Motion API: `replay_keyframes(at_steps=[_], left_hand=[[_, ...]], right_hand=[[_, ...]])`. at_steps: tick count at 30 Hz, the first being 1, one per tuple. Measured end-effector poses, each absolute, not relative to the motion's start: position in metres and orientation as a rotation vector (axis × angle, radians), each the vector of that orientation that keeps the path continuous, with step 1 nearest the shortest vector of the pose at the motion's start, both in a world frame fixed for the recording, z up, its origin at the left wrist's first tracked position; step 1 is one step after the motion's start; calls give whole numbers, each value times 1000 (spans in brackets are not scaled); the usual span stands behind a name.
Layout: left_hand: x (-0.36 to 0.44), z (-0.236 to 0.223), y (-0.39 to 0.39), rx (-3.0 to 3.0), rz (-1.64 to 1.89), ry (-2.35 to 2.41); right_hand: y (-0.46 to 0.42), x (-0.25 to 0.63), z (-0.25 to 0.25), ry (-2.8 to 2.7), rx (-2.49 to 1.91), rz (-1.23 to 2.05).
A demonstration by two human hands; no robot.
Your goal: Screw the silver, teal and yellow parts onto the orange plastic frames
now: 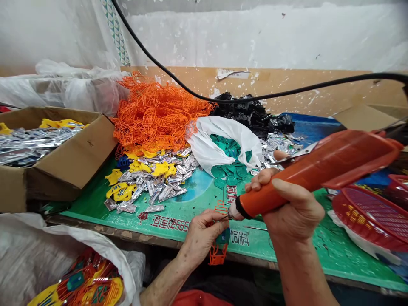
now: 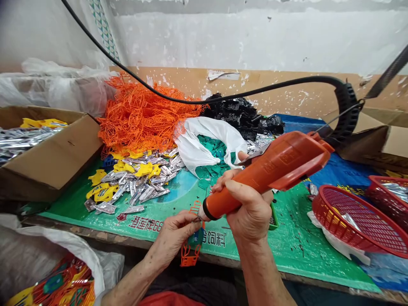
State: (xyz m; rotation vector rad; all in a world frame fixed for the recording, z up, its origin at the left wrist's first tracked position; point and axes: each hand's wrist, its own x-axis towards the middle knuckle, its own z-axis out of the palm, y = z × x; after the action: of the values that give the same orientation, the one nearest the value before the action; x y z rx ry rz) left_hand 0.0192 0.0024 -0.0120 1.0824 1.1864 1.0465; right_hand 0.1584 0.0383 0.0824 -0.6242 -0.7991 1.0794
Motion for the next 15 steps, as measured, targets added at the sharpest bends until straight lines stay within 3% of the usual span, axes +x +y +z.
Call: replay_keyframes(at_steps=[15], left_hand=[[22, -13, 3, 1120, 1050, 1233]], right_hand=[[37, 162, 82, -837, -657, 1077]])
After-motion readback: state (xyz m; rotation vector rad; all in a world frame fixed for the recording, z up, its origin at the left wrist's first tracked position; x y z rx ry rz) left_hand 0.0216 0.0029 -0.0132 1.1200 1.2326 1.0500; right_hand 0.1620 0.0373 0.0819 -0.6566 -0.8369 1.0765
